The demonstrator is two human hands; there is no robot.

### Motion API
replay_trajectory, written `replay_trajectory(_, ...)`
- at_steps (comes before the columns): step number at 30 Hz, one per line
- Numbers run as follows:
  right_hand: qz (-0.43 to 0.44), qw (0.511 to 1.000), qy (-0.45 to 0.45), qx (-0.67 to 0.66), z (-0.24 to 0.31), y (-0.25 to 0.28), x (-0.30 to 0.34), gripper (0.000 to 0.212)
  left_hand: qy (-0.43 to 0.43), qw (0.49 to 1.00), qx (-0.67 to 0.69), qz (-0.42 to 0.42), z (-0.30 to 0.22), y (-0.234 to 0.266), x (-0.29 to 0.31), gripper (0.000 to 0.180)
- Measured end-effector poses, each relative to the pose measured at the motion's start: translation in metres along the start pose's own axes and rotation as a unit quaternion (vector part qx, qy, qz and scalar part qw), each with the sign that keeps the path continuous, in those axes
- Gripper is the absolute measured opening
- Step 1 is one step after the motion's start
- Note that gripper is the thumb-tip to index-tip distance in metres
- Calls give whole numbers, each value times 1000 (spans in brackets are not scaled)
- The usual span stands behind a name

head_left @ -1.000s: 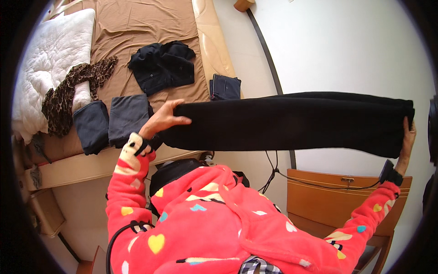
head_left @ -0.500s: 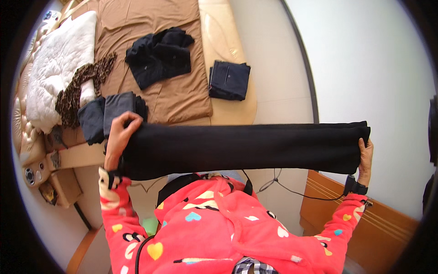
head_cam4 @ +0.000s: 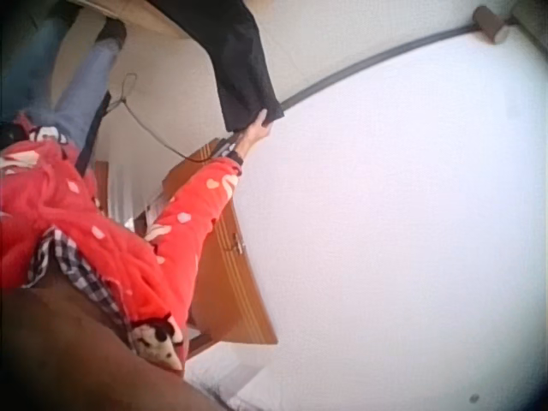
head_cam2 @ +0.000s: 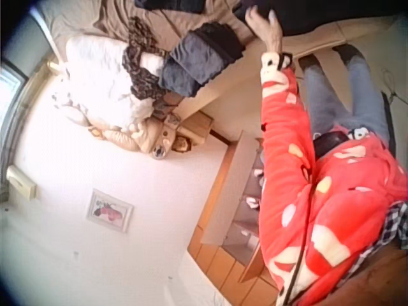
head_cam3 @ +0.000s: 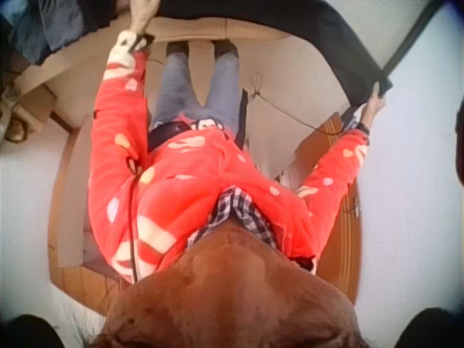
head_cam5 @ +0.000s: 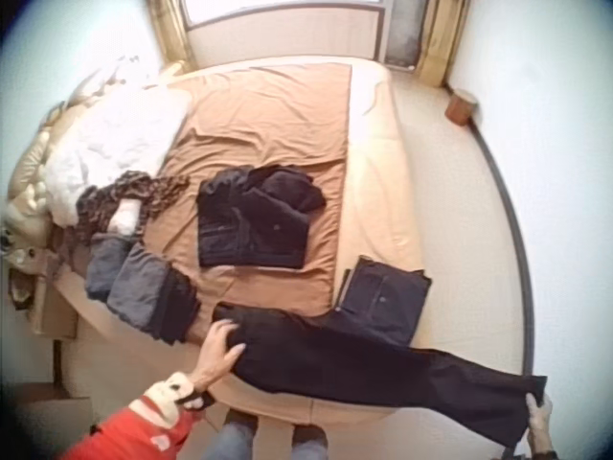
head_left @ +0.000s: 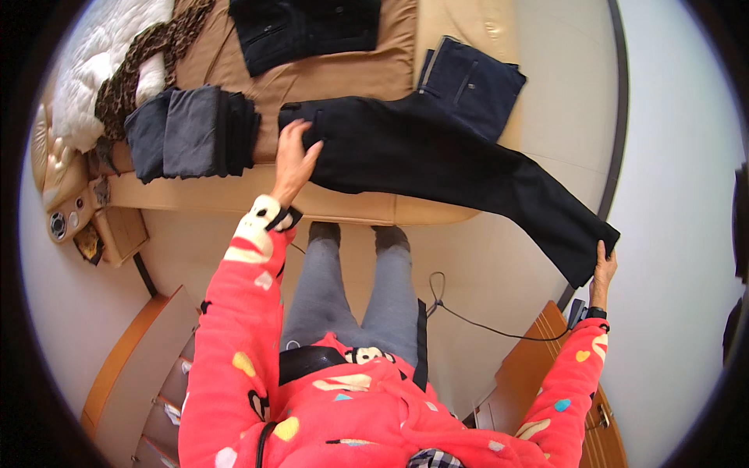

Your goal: The person folds several pairs of pants on a bed, including grey, dark blue, and black trousers. After folding each pair, the person places them into a wardrobe shelf.

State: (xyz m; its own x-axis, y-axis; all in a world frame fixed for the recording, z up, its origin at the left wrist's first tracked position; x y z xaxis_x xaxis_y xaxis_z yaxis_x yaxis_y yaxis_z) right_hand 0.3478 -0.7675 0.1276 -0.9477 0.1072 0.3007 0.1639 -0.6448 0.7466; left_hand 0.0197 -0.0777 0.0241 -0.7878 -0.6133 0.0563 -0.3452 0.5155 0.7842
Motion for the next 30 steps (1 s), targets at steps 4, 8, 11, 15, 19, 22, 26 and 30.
replay_trajectory(4,-29,999,-35,19,-8,-14,-21,49,292,954,-5,63,109,30,68,36)
replay_trajectory(8,24,999,-32,9,-3,-1,-26,47,470,845,225,117,137,8,99,44)
replay_trajectory(11,32,998,-51,22,-3,1,-20,48,518,772,348,120,127,-16,96,69)
replay_trajectory(15,46,998,-42,21,-5,-6,-9,51,546,752,363,69,124,-35,77,79)
replay_trajectory(19,33,998,-43,44,3,-16,1,51,504,748,432,-15,130,-44,59,51)
replay_trajectory(22,1,998,2,63,34,-44,19,51,474,732,476,-110,112,-39,55,29)
replay_trajectory(26,27,932,273,236,129,-138,75,48,329,843,371,-210,31,-22,48,37)
replay_trajectory(30,141,888,413,146,231,-266,168,68,303,803,485,-167,-60,-36,37,36)
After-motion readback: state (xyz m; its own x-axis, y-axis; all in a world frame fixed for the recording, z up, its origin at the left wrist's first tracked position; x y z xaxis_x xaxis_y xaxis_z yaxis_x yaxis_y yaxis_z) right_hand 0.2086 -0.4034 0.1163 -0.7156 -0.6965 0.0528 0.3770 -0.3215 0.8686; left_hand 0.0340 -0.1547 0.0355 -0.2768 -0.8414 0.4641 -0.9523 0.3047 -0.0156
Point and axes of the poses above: each hand's wrist, its own x-axis away from the middle knuckle, its own y-axis out of the back of the hand, z = x × y, the point moved 3 cm from there along -x, towards the middle knuckle, and after that the axes turned 1 degree about y, right-handed, at the moved point
